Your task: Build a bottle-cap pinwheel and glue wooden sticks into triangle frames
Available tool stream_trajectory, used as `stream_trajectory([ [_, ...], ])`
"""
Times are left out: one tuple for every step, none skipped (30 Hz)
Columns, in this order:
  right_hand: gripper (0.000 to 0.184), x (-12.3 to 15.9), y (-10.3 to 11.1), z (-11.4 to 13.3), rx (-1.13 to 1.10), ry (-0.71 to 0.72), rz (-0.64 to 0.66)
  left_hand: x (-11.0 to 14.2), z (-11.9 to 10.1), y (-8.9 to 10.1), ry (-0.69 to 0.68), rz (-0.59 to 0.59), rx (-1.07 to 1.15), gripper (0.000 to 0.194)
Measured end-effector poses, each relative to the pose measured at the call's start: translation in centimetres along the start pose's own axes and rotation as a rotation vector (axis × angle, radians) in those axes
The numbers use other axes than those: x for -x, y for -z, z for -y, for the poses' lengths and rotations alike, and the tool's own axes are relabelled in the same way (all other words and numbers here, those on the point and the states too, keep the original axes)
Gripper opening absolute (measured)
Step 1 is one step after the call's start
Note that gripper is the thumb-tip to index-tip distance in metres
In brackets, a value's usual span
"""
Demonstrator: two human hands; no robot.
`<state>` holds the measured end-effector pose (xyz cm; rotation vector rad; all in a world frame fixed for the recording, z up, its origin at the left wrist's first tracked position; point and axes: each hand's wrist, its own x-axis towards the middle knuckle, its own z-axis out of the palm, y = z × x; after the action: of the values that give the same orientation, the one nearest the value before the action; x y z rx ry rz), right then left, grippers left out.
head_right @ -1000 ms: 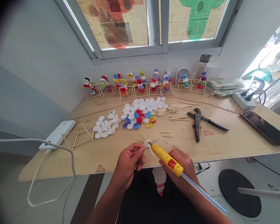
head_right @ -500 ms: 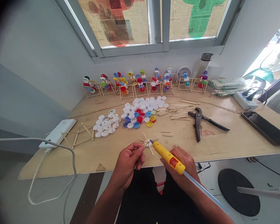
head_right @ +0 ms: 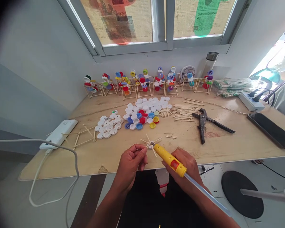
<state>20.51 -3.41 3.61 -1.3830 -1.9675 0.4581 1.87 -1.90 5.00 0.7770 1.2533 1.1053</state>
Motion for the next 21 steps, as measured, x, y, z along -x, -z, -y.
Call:
stream_trajectory([
  [0.026,0.0,0.0,0.0,-0.003,-0.001,0.0,0.0,0.0,0.0,0.003,-0.003,0.002,0.034],
  [0.026,0.0,0.0,0.0,-0.007,-0.004,0.004,-0.1,0.1,0.0,0.007,-0.006,0.006,0.034],
  [0.026,0.1,0.0,0.1,-0.011,-0.007,0.01,-0.1,0.1,0.0,0.009,-0.009,0.008,0.034],
  [0.026,0.1,0.0,0.2,-0.014,-0.006,0.015,-0.1,0.1,0.0,0.01,-0.01,0.009,0.034],
  [0.026,0.1,0.0,0.2,-0.016,-0.004,0.022,-0.2,0.2,0.1,0.009,-0.01,0.009,0.033],
  [0.026,0.1,-0.1,0.3,-0.016,0.0,0.026,-0.2,0.2,0.1,0.007,-0.008,0.008,0.033],
  [0.025,0.1,-0.1,0.3,-0.015,0.004,0.027,-0.2,0.2,0.1,0.003,-0.005,0.006,0.033],
  [0.025,0.1,-0.1,0.3,-0.012,0.005,0.026,-0.1,0.2,0.1,-0.001,-0.002,0.004,0.032],
  [0.025,0.0,-0.1,0.3,-0.008,0.003,0.02,-0.1,0.2,0.0,-0.004,0.001,0.003,0.032],
  [0.025,0.0,-0.1,0.3,-0.005,0.0,0.01,-0.1,0.2,0.0,-0.006,0.003,0.003,0.032],
  [0.025,-0.1,-0.1,0.2,-0.002,-0.004,-0.004,0.0,0.1,0.0,-0.007,0.004,0.003,0.031],
  [0.026,-0.2,-0.1,0.2,-0.001,-0.01,-0.016,0.0,0.1,0.0,-0.007,0.004,0.002,0.031],
  [0.026,-0.2,0.0,0.1,-0.004,-0.017,-0.024,0.0,0.1,0.0,-0.008,0.004,0.001,0.03],
  [0.027,-0.3,0.0,0.1,-0.011,-0.03,-0.028,0.1,0.1,0.0,-0.009,0.003,0.0,0.03],
  [0.027,-0.3,0.1,0.1,-0.025,-0.049,-0.024,0.1,0.0,0.1,-0.011,0.002,-0.002,0.03],
  [0.027,-0.2,0.1,0.1,-0.041,-0.077,-0.015,0.2,0.0,0.1,-0.013,-0.001,-0.003,0.029],
  [0.027,-0.2,0.2,0.1,-0.065,-0.112,0.001,0.2,0.0,0.3,-0.016,-0.005,-0.006,0.029],
  [0.026,-0.1,0.3,0.1,-0.099,-0.152,0.016,0.2,0.0,0.4,-0.02,-0.01,-0.009,0.029],
  [0.026,0.0,0.4,0.1,-0.141,-0.196,0.024,0.2,0.1,0.6,-0.024,-0.018,-0.014,0.029],
  [0.025,0.1,0.5,0.1,-0.189,-0.244,0.03,0.2,0.1,0.8,-0.03,-0.026,-0.021,0.029],
  [0.025,0.1,0.6,0.1,-0.237,-0.293,0.029,0.2,0.1,1.0,-0.038,-0.036,-0.029,0.028],
])
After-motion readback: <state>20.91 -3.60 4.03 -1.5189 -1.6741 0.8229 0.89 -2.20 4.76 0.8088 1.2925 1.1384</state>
